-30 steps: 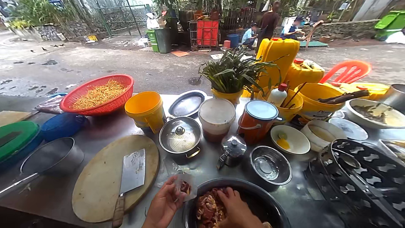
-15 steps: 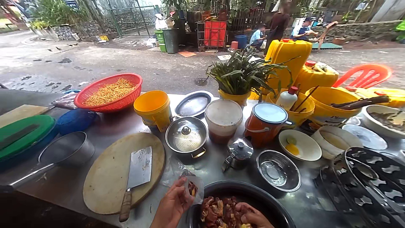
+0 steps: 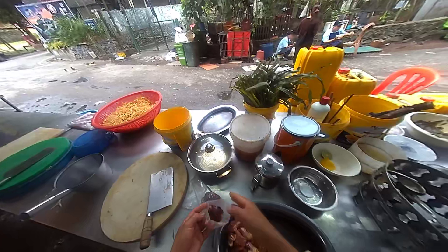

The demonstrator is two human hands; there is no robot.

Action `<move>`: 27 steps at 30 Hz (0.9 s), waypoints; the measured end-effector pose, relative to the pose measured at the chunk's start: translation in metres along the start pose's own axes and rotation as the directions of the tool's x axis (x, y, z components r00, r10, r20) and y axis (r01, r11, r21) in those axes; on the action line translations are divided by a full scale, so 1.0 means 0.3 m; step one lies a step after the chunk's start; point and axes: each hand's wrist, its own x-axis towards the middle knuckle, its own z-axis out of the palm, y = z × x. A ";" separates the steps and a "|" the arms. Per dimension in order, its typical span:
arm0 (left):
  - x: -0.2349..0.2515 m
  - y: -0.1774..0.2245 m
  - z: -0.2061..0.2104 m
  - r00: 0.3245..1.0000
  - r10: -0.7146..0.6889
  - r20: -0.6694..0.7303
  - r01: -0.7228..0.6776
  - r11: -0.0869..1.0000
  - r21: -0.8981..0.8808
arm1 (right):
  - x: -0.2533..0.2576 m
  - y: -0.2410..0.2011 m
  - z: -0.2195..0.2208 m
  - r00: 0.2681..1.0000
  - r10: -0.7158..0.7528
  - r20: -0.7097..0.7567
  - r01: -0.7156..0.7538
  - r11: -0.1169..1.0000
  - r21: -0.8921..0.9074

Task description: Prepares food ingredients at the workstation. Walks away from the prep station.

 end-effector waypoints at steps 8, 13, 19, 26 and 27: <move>0.008 -0.022 0.021 1.000 -0.019 -0.013 0.019 0.999 -0.028 | -0.354 0.439 -0.375 0.920 0.084 -0.383 -0.379 0.439 -0.815; 0.017 -0.040 0.040 0.999 -0.032 -0.007 0.032 0.998 -0.052 | -0.326 0.619 -0.210 0.910 -0.244 -0.335 -0.206 0.436 -0.876; 0.026 -0.033 0.050 0.999 -0.037 -0.027 0.036 0.998 -0.047 | -0.313 0.562 -0.336 0.915 0.015 -0.402 -0.248 0.808 -0.534; 0.006 -0.031 0.054 0.997 -0.064 -0.037 0.062 0.997 -0.045 | -0.287 0.412 -0.365 0.981 0.189 -0.033 -0.135 0.800 0.584; 0.000 -0.029 0.050 0.997 -0.066 -0.030 0.065 0.997 -0.031 | -0.256 0.371 -0.304 0.984 0.176 -0.012 -0.128 0.759 0.639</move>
